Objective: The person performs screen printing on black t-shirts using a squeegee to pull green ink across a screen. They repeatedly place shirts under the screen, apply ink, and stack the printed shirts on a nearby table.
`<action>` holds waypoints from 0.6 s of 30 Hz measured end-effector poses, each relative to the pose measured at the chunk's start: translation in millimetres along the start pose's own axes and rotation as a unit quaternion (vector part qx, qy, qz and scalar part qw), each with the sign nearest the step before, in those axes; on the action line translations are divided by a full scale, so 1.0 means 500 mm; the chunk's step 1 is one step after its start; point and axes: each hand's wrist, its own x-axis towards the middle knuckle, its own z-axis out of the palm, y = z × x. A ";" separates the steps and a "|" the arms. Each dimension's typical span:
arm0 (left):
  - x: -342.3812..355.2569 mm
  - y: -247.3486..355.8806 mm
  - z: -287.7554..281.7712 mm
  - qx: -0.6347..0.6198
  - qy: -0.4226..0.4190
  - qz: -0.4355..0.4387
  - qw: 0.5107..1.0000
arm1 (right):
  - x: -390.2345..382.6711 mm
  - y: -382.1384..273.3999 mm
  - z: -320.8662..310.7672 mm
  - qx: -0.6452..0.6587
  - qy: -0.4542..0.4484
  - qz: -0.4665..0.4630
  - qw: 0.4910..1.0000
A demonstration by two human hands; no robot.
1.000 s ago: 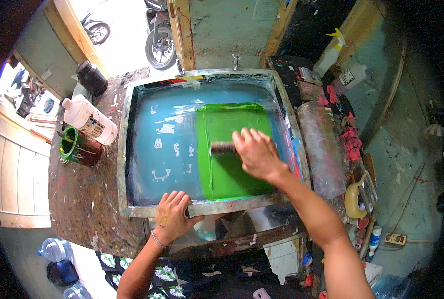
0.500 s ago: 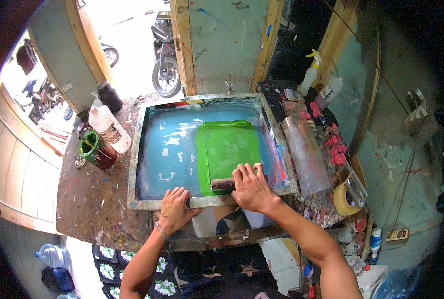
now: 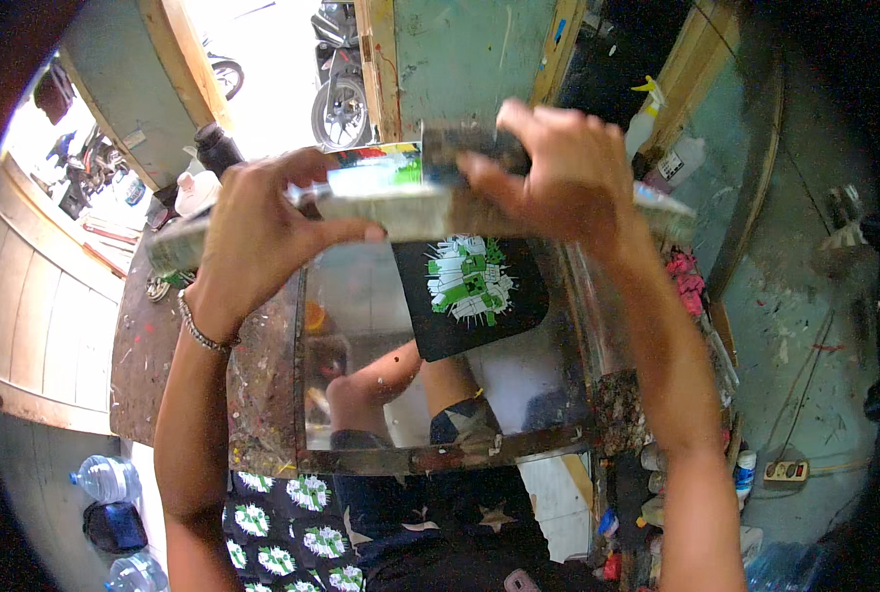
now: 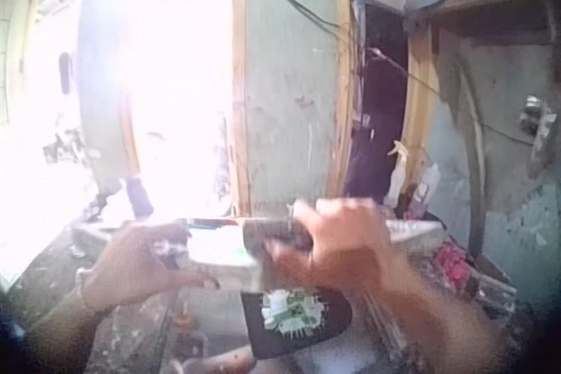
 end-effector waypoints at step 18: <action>-0.486 -0.080 0.320 0.054 -0.238 -0.042 0.969 | 0.219 0.048 -0.092 0.093 0.050 0.011 0.994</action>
